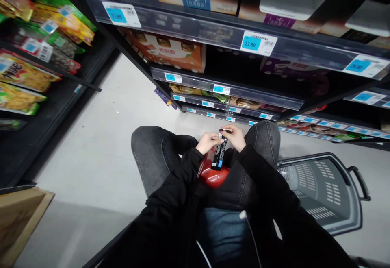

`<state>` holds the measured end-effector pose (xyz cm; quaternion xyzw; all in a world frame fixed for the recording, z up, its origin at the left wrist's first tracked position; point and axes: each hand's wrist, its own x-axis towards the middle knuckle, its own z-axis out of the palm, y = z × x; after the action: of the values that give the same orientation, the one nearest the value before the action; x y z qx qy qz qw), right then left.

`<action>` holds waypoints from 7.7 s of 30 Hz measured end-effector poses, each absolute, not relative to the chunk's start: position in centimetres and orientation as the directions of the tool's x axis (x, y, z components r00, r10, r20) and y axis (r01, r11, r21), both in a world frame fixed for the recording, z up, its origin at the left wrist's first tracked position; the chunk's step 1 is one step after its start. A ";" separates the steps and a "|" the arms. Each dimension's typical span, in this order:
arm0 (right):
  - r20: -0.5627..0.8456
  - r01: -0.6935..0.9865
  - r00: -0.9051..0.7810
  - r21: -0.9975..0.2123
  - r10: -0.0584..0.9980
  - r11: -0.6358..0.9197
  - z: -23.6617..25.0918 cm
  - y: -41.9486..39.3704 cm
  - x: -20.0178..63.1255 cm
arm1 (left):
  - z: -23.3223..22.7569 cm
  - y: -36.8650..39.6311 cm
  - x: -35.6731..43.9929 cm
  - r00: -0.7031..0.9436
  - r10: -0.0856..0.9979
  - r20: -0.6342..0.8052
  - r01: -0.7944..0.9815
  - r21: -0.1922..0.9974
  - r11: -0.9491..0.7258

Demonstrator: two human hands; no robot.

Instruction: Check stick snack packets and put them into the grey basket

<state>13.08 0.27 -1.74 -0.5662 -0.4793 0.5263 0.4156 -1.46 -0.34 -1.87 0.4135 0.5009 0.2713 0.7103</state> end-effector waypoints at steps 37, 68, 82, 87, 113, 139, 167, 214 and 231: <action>-0.235 0.122 -0.126 -0.968 0.964 -0.220 -2.5 0.0 12.8 | -1.8 -0.5 -1.2 0.236 0.820 -0.521 -0.334 0.749 0.572; -0.483 -0.174 -0.703 -0.594 0.521 -0.786 -0.5 0.1 13.7 | -1.6 0.7 -3.3 -0.066 0.911 -0.408 -0.504 0.801 0.322; -0.643 -0.040 -0.681 -0.443 0.349 -0.896 -0.3 -0.4 13.2 | -2.1 1.1 -3.9 -0.122 0.921 -0.371 -0.550 0.797 0.248; -0.674 -0.163 -0.605 -0.417 0.425 -0.894 -0.6 -0.1 13.2 | -2.6 1.5 -4.5 -0.209 0.896 -0.392 -0.596 0.777 0.201; -0.241 -0.032 -0.048 -0.970 0.969 -0.242 -2.2 0.9 14.5 | -2.5 1.5 -5.0 -0.259 0.854 -0.451 -0.533 0.804 0.263; -0.300 -0.005 0.056 -0.954 0.952 -0.300 -1.7 1.2 14.4 | -2.5 1.3 -4.7 -0.136 0.812 -0.567 -0.547 0.726 0.416; -0.258 -0.012 0.044 -0.966 0.965 -0.258 -2.6 1.0 13.9 | -1.2 -0.7 -0.8 0.311 0.776 -0.548 -0.099 0.794 0.600; -0.233 -0.041 0.258 -0.972 0.938 -0.231 -2.9 2.0 15.5 | -0.7 -1.3 -2.2 0.710 0.556 -0.433 -0.133 0.692 0.709; -0.257 -0.162 0.535 -0.966 0.805 -0.201 -3.2 2.7 17.3 | -1.0 -0.3 -2.8 0.464 0.690 -0.555 -0.104 0.740 0.665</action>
<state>17.29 2.75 -3.24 -0.6545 -0.2456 0.4151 0.5823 -2.82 -0.34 -0.96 0.3235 0.4531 0.2507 0.7919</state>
